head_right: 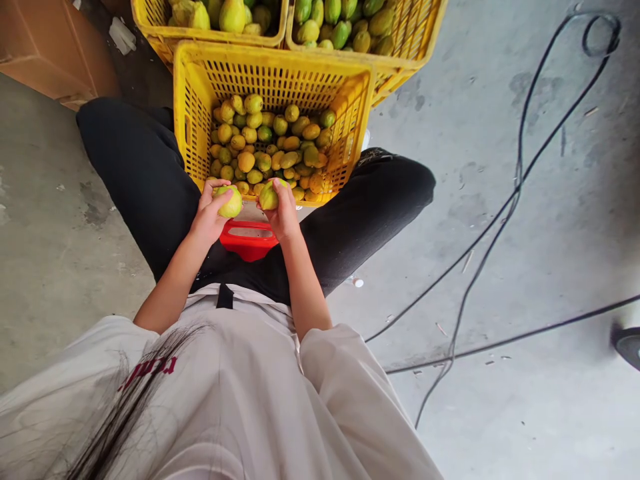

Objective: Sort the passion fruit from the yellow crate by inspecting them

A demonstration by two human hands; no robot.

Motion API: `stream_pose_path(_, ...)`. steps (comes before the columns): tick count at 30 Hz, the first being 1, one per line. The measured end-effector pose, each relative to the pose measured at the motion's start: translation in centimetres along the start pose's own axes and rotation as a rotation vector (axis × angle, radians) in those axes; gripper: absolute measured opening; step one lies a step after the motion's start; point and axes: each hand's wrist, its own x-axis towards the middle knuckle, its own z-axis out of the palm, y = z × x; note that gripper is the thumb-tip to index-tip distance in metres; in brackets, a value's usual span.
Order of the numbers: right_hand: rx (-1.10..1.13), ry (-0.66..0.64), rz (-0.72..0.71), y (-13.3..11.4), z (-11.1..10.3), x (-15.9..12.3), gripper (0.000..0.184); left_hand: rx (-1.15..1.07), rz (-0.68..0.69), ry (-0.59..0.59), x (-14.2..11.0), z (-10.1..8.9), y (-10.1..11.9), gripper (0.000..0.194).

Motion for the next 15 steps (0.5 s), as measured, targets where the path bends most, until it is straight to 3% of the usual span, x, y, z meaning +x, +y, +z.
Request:
stream_pose_path(3, 0.031, -0.028, 0.02, -0.5, 0.0, -0.2, 0.04, -0.018, -0.004, -0.01, 0.0, -0.1, 0.2, 0.023)
stream_pose_path(6, 0.099, -0.043, 0.02, -1.0, 0.2, -0.4, 0.035, -0.129, -0.022, -0.098, 0.0, 0.0, 0.8, 0.009)
stream_pose_path(10, 0.108, -0.066, 0.012, -1.1, 0.4, -0.4, 0.032, -0.191, -0.069, -0.185, -0.3, 0.2, 1.2, 0.014)
stream_pose_path(15, 0.103, -0.067, -0.006, -0.9, 0.5, -0.9, 0.027, -0.063, -0.033, -0.238, -0.8, 0.3, 0.6, 0.022)
